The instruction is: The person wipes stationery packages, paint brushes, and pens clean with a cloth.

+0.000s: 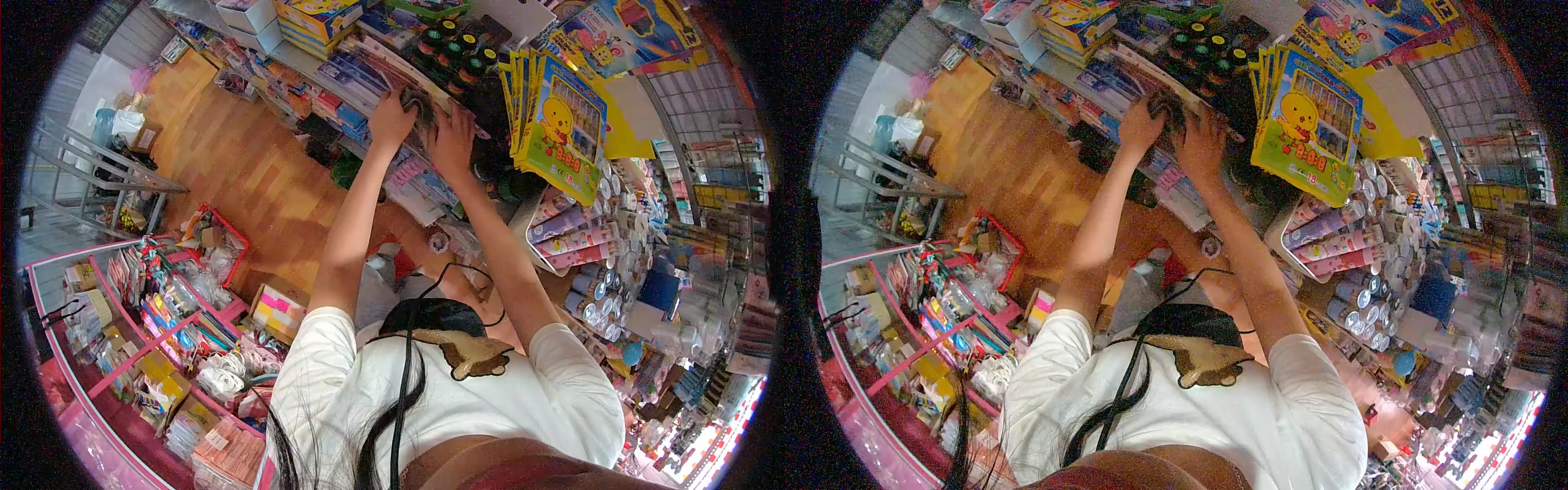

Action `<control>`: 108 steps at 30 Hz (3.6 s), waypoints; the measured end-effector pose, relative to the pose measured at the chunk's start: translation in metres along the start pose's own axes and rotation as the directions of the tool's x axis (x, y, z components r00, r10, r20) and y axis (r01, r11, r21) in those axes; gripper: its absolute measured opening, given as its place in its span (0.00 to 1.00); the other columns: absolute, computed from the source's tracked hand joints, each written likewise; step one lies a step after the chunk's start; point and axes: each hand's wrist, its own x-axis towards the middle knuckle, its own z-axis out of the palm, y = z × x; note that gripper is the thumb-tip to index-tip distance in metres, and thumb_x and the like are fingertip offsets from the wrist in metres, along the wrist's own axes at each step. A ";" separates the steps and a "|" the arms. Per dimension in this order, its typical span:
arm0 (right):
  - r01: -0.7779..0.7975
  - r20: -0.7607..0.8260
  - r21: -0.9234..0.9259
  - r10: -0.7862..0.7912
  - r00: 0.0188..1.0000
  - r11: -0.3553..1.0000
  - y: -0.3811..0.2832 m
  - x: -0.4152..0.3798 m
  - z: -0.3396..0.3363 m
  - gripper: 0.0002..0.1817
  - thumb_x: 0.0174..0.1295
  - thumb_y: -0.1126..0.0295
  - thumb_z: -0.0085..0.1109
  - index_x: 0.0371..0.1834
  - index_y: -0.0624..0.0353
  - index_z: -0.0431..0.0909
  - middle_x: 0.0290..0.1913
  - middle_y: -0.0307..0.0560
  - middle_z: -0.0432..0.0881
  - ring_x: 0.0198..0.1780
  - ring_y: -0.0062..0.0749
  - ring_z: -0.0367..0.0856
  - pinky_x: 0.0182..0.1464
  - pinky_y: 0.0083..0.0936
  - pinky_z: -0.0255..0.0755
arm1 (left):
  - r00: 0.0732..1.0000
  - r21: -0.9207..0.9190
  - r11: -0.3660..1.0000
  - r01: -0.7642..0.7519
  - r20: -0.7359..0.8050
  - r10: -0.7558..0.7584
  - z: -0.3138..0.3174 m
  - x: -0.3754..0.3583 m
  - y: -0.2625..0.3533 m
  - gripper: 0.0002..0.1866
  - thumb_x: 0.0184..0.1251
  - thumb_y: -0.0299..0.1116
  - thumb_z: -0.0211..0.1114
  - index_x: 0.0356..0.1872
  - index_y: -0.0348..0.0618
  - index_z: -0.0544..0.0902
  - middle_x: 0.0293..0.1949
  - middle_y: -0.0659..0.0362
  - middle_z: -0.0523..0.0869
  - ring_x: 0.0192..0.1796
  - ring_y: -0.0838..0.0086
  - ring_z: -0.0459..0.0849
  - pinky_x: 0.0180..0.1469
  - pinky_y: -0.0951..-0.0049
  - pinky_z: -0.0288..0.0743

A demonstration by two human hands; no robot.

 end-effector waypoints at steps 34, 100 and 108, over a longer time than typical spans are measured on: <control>0.437 0.144 0.857 0.942 0.302 -0.271 0.042 -0.247 -0.319 0.20 0.64 0.57 0.45 0.51 0.60 0.70 0.45 0.45 0.78 0.43 0.36 0.77 0.45 0.34 0.74 | 0.339 -0.677 0.396 -0.621 0.223 0.914 -0.036 -0.184 0.400 0.29 0.59 0.31 0.57 0.61 0.34 0.61 0.61 0.44 0.65 0.64 0.54 0.63 0.64 0.62 0.57; 0.133 -0.694 -0.084 -0.154 0.704 0.988 0.037 -0.163 -0.374 0.23 0.46 0.48 0.49 0.33 0.55 0.81 0.33 0.48 0.79 0.43 0.46 0.76 0.54 0.44 0.67 | 0.620 -0.815 0.387 -0.431 0.044 0.783 -0.063 -0.264 0.295 0.17 0.71 0.39 0.47 0.33 0.32 0.75 0.20 0.62 0.75 0.20 0.82 0.71 0.21 0.81 0.62; 0.027 -0.725 -0.286 -0.235 0.648 0.958 0.135 -0.166 -0.405 0.08 0.44 0.70 0.58 0.27 0.62 0.79 0.33 0.52 0.80 0.40 0.47 0.78 0.45 0.36 0.72 | 0.513 -0.763 0.510 -0.397 0.277 0.813 -0.082 -0.265 0.288 0.18 0.71 0.37 0.47 0.50 0.33 0.77 0.17 0.65 0.70 0.17 0.85 0.66 0.19 0.82 0.59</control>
